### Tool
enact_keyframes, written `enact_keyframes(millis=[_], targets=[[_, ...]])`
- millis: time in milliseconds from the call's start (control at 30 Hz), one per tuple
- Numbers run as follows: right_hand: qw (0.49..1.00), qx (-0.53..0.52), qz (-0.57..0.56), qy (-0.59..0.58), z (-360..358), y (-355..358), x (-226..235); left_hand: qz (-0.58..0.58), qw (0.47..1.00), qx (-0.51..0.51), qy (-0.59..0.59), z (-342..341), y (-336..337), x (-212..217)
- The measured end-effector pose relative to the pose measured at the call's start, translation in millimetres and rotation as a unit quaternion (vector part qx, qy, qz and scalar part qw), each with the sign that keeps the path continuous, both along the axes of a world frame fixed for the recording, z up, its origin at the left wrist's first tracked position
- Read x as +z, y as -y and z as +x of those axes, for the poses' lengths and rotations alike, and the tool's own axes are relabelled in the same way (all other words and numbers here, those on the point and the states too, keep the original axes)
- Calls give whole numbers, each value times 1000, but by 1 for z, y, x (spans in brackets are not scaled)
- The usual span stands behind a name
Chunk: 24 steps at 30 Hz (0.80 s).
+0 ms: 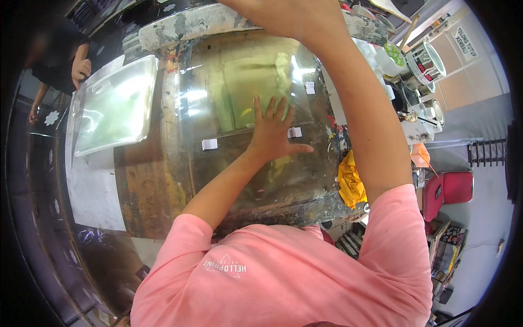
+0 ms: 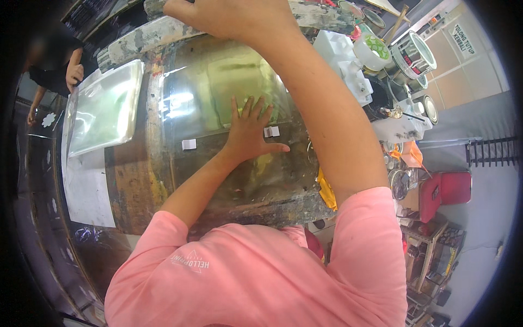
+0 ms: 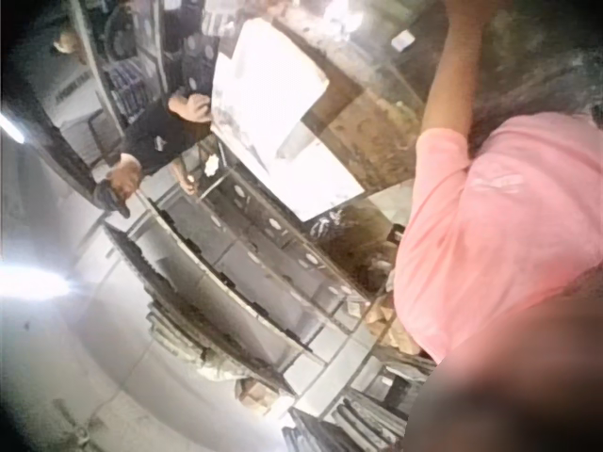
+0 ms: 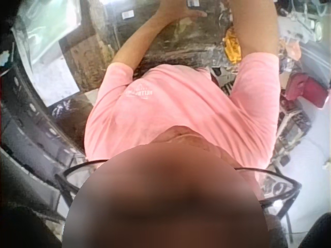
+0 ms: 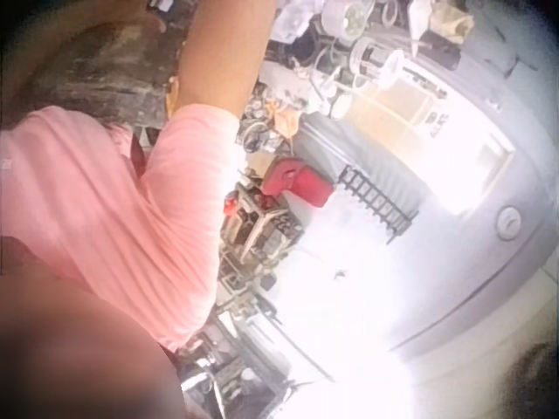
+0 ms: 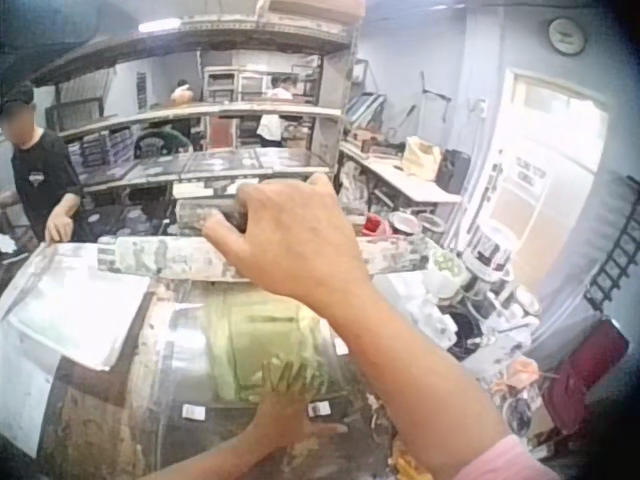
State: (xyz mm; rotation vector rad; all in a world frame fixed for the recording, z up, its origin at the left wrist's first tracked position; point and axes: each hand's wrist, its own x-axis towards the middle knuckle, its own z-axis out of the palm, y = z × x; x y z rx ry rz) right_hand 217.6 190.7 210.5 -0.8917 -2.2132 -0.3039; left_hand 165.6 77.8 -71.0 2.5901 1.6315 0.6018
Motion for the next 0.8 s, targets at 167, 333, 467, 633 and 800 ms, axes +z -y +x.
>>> enact_keyframes(millis=[167,333,467,633,800], targets=[[999,-2,-25,21,2,-1,6,3,1000,-14,1,0,1,3],[1000,7,-13,4,2,6,5,15,1000,-21,7,1,1,-4],[1000,7,-23,8,-2,7,4,55,995,-16,82,-5,4,5],[999,-29,-15,-4,1,19,-8,-116,864,202,446,-79,15,80],[996,-31,-3,86,20,56,-75,-71,752,160,635,-155,48,148]])
